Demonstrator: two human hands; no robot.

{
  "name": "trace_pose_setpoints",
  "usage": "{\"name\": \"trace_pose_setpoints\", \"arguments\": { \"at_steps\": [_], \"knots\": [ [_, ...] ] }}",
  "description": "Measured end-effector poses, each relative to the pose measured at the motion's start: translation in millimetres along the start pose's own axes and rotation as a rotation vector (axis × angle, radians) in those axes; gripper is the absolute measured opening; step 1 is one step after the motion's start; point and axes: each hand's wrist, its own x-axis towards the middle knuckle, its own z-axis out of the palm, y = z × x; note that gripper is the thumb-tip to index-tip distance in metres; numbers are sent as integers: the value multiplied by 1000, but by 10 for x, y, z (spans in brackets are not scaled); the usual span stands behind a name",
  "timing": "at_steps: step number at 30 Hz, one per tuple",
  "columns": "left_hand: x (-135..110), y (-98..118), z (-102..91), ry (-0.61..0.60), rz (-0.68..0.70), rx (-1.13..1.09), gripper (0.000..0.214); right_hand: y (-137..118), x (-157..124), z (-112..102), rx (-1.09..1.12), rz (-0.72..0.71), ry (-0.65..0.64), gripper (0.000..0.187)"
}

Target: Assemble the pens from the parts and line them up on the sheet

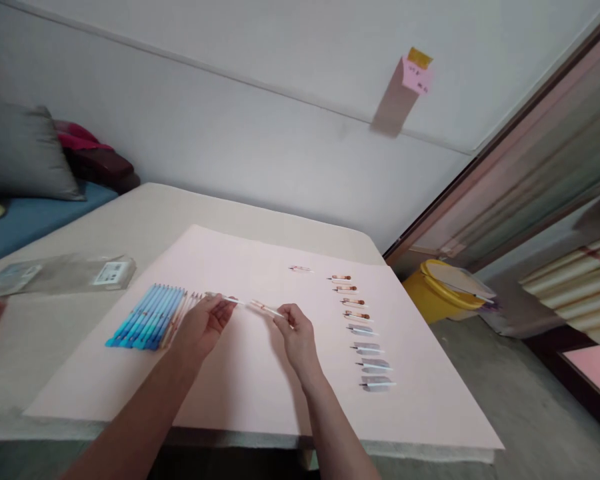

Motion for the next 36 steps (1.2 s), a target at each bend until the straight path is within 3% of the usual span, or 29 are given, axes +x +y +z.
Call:
{"name": "trace_pose_setpoints", "arguments": {
  "at_steps": [14,27,32,36],
  "knots": [
    [28,-113,48,-19,48,116,10,3,-64,-64,-12,7,91,13],
    [-166,-287,54,-53,13,248,12,-92,-243,101,-129,-93,156,13],
    [-212,-334,82,-70,15,245,13,-80,-268,60,-96,-59,180,13],
    [-233,-379,95,-85,25,267,17,-37,-238,15,46,49,184,14]
  ]
}}
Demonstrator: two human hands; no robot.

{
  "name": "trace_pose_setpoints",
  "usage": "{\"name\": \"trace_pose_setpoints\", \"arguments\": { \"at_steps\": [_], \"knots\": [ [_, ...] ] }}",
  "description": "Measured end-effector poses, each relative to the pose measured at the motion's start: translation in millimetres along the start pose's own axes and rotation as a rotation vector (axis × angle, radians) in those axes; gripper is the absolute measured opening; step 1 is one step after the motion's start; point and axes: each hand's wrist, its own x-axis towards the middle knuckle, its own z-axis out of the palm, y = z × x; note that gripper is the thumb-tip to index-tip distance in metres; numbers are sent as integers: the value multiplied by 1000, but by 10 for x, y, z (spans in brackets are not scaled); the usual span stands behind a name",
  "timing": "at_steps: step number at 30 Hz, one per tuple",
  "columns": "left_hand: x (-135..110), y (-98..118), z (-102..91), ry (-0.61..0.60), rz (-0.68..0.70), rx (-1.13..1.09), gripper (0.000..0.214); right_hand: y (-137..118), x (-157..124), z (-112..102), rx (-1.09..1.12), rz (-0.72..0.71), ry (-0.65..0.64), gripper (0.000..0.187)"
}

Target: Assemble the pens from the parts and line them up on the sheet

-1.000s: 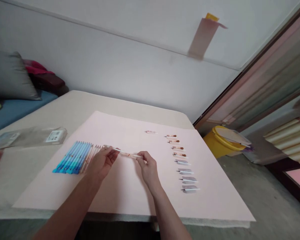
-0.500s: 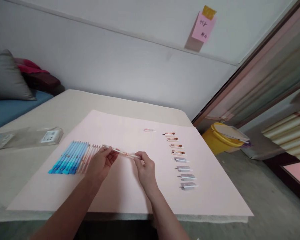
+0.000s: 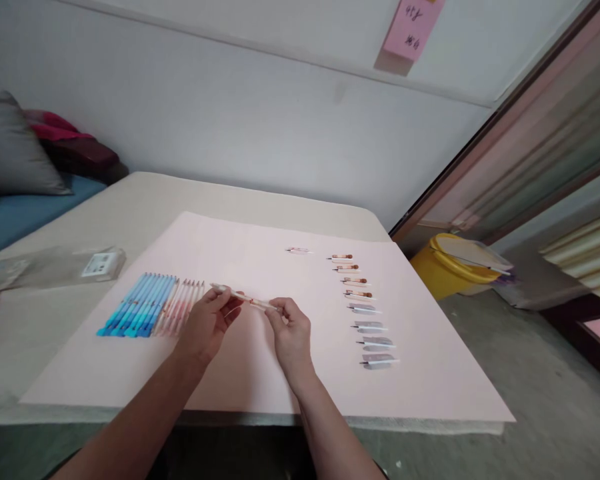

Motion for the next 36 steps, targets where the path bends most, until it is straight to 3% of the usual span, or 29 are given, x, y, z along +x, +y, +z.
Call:
{"name": "trace_pose_setpoints", "arguments": {
  "at_steps": [4,11,18,22,29,36],
  "knots": [
    [-21,-42,5,-7,33,21,22,1,37,-15,128,108,3,16],
    [-52,-83,0,-28,72,60,23,-40,49,-32,152,123,14,14],
    [-62,-48,-28,-53,93,81,22,7,31,-12,280,214,-88,14],
    [-52,-19,-38,-69,99,90,19,1,22,2,212,234,-134,18],
    [-60,-10,-23,-120,105,113,19,-29,-1,-5,-39,94,-99,40],
    [-54,8,-13,-135,122,197,17,71,3,35,125,250,-143,44]
  ]
}}
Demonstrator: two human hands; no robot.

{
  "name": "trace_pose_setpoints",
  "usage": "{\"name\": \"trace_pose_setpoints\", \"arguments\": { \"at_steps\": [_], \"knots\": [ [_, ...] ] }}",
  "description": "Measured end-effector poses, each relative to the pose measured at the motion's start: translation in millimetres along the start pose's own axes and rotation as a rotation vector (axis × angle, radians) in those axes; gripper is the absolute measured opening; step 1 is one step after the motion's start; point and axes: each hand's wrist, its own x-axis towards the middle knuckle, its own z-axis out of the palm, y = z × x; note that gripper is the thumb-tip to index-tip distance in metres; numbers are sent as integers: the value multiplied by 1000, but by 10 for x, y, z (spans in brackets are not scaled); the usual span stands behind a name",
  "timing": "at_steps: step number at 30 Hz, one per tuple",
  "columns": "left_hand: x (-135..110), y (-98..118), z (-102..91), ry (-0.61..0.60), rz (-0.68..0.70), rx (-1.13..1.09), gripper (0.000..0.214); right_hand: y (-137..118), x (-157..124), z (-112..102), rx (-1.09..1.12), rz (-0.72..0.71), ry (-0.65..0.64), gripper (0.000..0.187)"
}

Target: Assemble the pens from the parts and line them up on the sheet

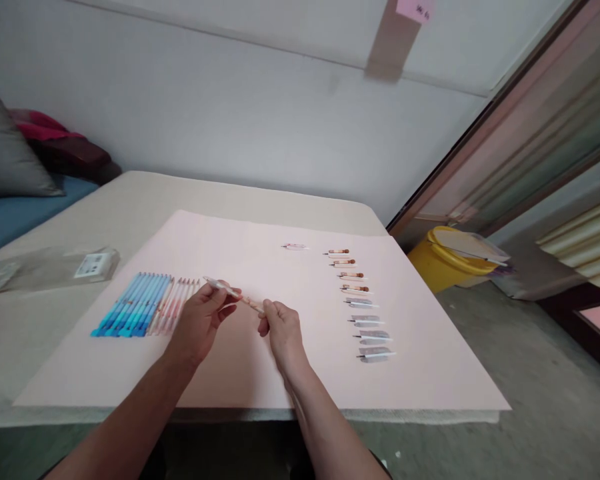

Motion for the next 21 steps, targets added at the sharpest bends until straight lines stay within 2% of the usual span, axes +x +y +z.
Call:
{"name": "trace_pose_setpoints", "arguments": {
  "at_steps": [7,12,14,19,21],
  "knots": [
    [-5,6,12,12,-76,-105,19,-54,-59,15,-287,-170,120,43],
    [-19,-12,32,101,-66,-82,26,-71,-108,79,-342,-211,138,42],
    [-18,-11,18,88,-62,-92,27,-55,-110,101,-261,-166,106,41],
    [-19,41,-18,-124,-95,-141,26,-16,-73,91,197,120,-23,40],
    [-17,38,-18,-147,-101,-141,25,-40,-72,75,210,129,-23,39]
  ]
}}
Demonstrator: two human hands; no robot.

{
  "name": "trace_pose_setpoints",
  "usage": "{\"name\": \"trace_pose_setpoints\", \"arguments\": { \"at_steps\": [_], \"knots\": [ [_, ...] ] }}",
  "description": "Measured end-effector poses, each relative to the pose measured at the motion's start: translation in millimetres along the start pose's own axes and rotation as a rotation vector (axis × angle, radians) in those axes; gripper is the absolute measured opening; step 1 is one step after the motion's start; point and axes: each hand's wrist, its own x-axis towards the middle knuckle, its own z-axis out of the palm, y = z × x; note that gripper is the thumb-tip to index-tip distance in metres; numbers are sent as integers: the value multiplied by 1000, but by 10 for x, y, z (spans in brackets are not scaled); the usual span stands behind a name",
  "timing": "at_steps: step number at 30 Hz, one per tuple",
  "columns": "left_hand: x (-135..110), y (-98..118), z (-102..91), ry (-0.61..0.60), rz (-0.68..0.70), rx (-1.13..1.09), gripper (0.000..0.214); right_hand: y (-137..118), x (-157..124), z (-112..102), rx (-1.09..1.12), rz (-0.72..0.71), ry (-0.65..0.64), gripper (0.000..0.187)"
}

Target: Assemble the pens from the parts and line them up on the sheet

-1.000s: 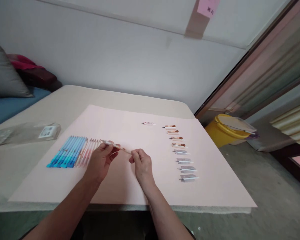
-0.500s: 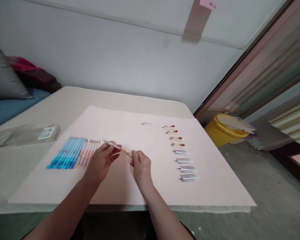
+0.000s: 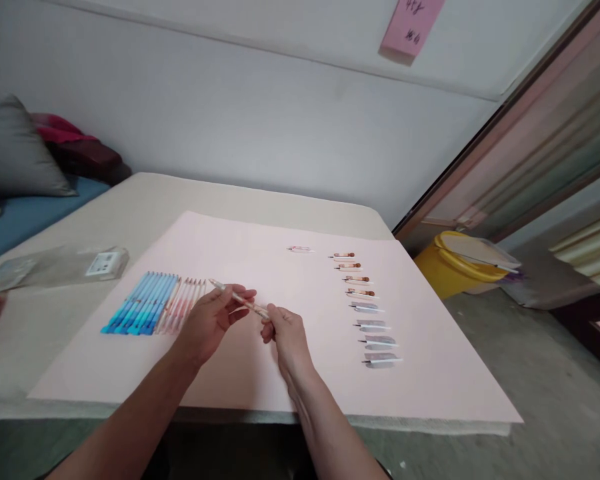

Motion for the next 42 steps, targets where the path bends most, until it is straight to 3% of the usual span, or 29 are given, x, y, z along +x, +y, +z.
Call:
{"name": "trace_pose_setpoints", "arguments": {
  "at_steps": [4,9,14,16,19,23,27,32,35,39,42],
  "knots": [
    [28,-55,-1,56,17,-33,22,-80,-48,16,-184,-147,41,26],
    [43,-51,-12,83,28,-47,21,-90,-72,28,-246,-222,-24,11],
    [38,-35,-31,56,18,-15,24,-104,-62,-6,-336,-170,-80,32],
    [44,-47,-29,67,31,-20,24,-107,-59,-1,-331,-165,-78,30],
    [53,-60,-18,80,48,-40,23,-82,-51,20,-268,-170,-66,12],
    [44,-53,-14,78,27,0,25,-45,-38,23,-255,-217,-82,9],
    [28,-45,-25,51,-3,39,28,-70,-33,-8,-292,-214,-110,27],
    [22,-43,-1,23,-14,5,31,-99,-32,-8,-243,-164,-74,28],
    [29,-46,22,105,5,-1,34,-80,-29,3,-230,-190,-51,27],
    [56,-51,4,308,79,8,29,-40,-35,6,-263,-233,-43,27],
    [77,-44,-39,345,117,25,26,-24,-45,4,-299,-262,-56,28]
  ]
}}
